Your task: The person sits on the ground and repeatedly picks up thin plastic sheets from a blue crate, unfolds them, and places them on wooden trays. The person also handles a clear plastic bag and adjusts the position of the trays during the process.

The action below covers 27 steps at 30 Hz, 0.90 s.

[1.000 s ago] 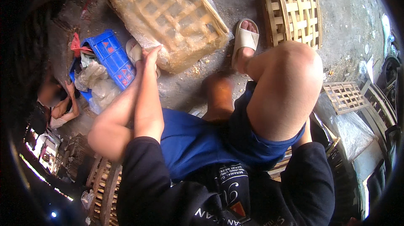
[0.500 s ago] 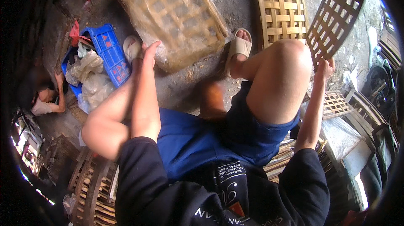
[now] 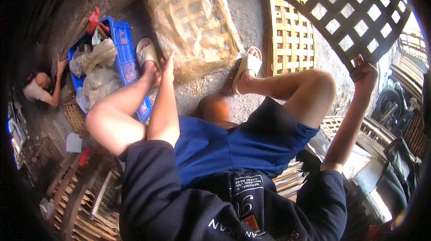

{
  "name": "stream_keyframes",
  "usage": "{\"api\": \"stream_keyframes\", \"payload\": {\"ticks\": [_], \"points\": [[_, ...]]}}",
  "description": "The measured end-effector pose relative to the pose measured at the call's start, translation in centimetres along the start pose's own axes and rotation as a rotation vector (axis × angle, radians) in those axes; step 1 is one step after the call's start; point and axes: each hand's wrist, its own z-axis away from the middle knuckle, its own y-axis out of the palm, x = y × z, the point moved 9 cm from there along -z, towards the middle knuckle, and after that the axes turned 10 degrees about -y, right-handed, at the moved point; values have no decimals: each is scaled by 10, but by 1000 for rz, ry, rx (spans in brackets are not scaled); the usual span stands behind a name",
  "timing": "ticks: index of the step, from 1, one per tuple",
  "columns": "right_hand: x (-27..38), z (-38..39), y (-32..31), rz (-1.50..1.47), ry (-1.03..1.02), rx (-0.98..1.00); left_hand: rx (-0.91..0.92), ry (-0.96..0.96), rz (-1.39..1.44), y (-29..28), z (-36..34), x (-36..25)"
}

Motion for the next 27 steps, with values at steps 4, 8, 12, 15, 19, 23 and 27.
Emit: {"api": "stream_keyframes", "payload": {"ticks": [4, 8, 12, 15, 19, 23, 27], "points": [[-47, 2, 23, 64, 198, -37, -212, 143, 87, -18, -5, -22], [-74, 48, 92, 180, 209, 201, -47, 577, 157, 10, 107, -163], [-64, 114, 177, 446, 74, 244, 638, 667, 78, 30, 316, -252], [-68, 174, 234, 593, -77, 489, 923, 704, 149, 39, 398, -247], [-64, 220, 285, 715, -342, 822, 594, 839, 372, 12, 360, -224], [-44, 250, 334, 658, -521, 1170, 673, 583, 646, -49, 319, -208], [-85, 173, 323, 1146, -724, 701, 1121, 392, 833, -61, 292, -194]]}}
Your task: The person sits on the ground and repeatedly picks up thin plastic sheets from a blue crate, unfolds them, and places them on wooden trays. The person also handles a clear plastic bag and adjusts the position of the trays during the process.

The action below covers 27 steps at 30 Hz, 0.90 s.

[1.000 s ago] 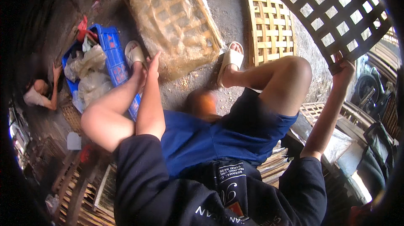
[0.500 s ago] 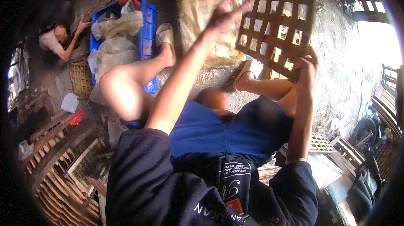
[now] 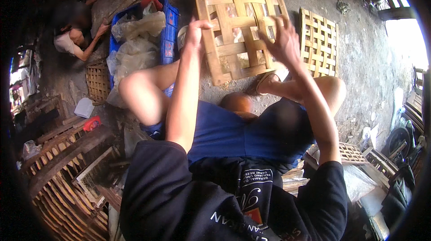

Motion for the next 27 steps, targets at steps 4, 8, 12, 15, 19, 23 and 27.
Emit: {"api": "stream_keyframes", "payload": {"ticks": [4, 8, 12, 15, 19, 23, 27], "points": [[-103, 5, 70, -231, 514, 241, 70, -107, 79, -34, 3, 15], [-182, 47, 141, -579, 886, 264, 63, -199, 136, -64, -5, 39], [-189, 64, 177, -606, 878, -39, -484, -126, -330, -159, -23, 38], [-191, 59, 203, -608, 844, -39, -527, -218, -313, -197, -31, 51], [-204, 34, 223, -517, 759, 25, -555, -249, -520, -240, -55, 61], [-225, 21, 256, -535, 766, 164, -591, -255, -698, -289, -84, 73], [-226, 14, 283, -585, 740, 377, -662, -296, -849, -317, -101, 77]]}}
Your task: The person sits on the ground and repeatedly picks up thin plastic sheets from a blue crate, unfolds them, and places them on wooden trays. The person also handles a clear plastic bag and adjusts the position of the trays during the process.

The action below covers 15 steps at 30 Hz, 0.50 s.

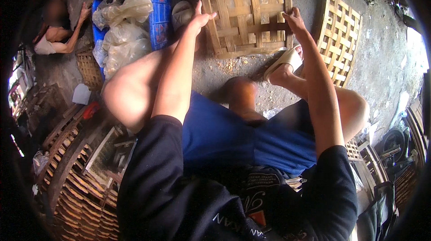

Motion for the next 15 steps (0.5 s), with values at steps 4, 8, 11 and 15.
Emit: {"api": "stream_keyframes", "payload": {"ticks": [4, 8, 11, 15], "points": [[-23, 1, 27, 127, 62, 144, -25, -22, -43, 8, 0, -3], [-77, 9, 43, -165, 137, 85, 53, -16, -58, 27, 8, -15], [-54, 15, 54, -133, 63, 60, -3, -160, 113, 11, 11, 11], [-48, 21, 47, 148, 150, 83, 39, -319, 114, 9, 12, 31]]}}
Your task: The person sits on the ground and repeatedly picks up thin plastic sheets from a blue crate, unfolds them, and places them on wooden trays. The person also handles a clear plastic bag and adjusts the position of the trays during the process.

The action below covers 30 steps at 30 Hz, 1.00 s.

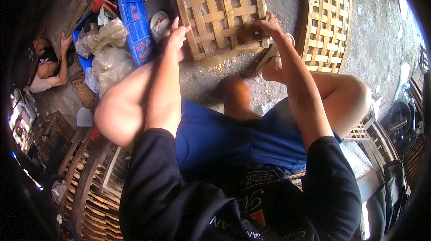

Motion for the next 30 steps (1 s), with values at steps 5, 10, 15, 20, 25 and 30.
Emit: {"api": "stream_keyframes", "payload": {"ticks": [5, 10, 15, 20, 25, 30], "points": [[-30, 15, 18, -187, 115, 125, 114, 298, 95, -1, -10, -5], [3, 10, -26, 49, -130, 137, -320, 241, -407, -12, 2, -22], [16, 0, -197, 176, -375, -5, -449, 588, -808, 23, 53, -127], [170, 138, -284, 274, -681, -137, -512, 1687, -971, -49, 199, -259], [168, 251, -265, 47, -751, -203, -151, 994, -431, -153, 251, -319], [105, 235, -176, 103, -664, -84, -464, 608, -872, -191, 206, -236]]}}
